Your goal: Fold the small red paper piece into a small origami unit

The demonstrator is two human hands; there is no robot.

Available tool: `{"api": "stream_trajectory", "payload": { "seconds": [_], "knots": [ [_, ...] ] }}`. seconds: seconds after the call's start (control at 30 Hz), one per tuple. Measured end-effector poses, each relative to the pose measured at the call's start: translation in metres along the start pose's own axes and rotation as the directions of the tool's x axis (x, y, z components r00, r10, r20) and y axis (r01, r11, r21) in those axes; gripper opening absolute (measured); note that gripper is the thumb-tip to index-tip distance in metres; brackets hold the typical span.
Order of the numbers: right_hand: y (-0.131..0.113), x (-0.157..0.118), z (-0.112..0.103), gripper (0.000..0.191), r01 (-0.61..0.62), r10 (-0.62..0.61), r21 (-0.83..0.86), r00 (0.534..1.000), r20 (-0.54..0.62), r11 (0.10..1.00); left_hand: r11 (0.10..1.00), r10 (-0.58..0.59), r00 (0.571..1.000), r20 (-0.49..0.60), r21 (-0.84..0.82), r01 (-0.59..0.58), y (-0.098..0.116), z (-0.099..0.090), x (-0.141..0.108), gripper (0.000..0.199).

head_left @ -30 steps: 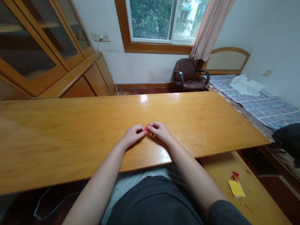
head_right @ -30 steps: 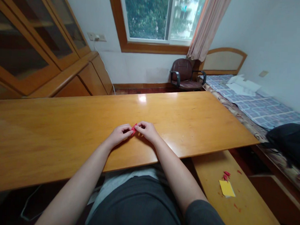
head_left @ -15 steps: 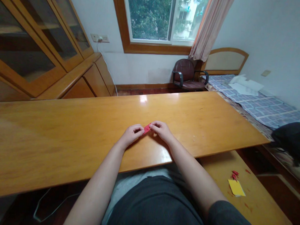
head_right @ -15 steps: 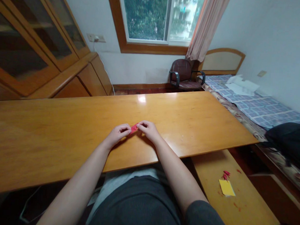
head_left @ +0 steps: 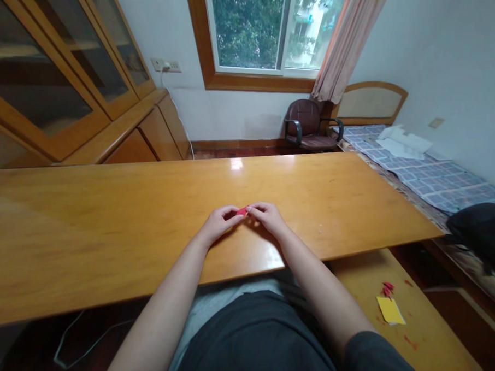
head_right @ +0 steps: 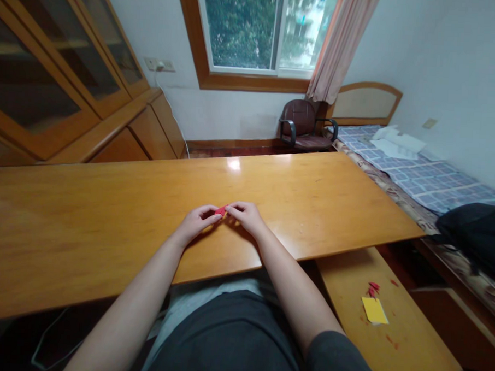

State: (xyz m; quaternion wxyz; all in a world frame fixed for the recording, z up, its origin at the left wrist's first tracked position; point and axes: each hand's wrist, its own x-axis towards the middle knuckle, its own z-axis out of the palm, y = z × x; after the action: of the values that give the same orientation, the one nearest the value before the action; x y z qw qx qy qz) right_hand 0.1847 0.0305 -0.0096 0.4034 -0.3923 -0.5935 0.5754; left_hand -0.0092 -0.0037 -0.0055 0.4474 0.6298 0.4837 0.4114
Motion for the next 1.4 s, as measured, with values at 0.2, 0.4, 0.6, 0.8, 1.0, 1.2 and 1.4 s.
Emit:
{"api": "stream_trajectory", "payload": {
  "seconds": [0.2,0.4,0.6,0.8,1.0,1.2,1.4],
  "knots": [
    [0.0,0.0,0.0,0.034,0.034,-0.032,-0.082,0.999,0.028,0.996,0.997,-0.003,1.0,-0.024,0.074,0.004,-0.004,0.0,0.001,0.031],
    [0.005,0.002,0.0,0.032,0.051,-0.052,-0.091,0.999,-0.003,0.995,0.997,-0.065,0.998,-0.01,-0.043,0.064,-0.003,-0.001,-0.001,0.033],
    [0.008,0.001,0.002,0.022,0.14,-0.155,-0.153,0.984,-0.092,0.978,0.998,-0.063,0.996,-0.064,-0.002,0.063,-0.007,-0.002,0.001,0.031],
    [0.006,-0.001,0.003,0.012,0.396,-0.429,-0.338,0.903,-0.025,0.854,0.999,-0.044,0.997,-0.063,0.001,0.045,-0.014,-0.003,0.004,0.033],
    [0.01,0.0,0.005,0.01,0.437,-0.452,-0.396,0.89,0.061,0.808,0.995,-0.075,0.996,-0.046,-0.067,0.072,-0.009,-0.002,0.001,0.036],
    [0.012,0.002,0.004,0.005,0.447,-0.45,-0.394,0.888,0.091,0.803,0.992,-0.076,0.995,-0.063,-0.109,0.069,-0.015,-0.002,0.003,0.035],
    [0.006,0.0,0.005,0.006,0.427,-0.424,-0.407,0.9,0.102,0.807,0.994,-0.071,0.997,-0.044,-0.084,0.067,-0.018,-0.002,0.004,0.034]
  ]
}}
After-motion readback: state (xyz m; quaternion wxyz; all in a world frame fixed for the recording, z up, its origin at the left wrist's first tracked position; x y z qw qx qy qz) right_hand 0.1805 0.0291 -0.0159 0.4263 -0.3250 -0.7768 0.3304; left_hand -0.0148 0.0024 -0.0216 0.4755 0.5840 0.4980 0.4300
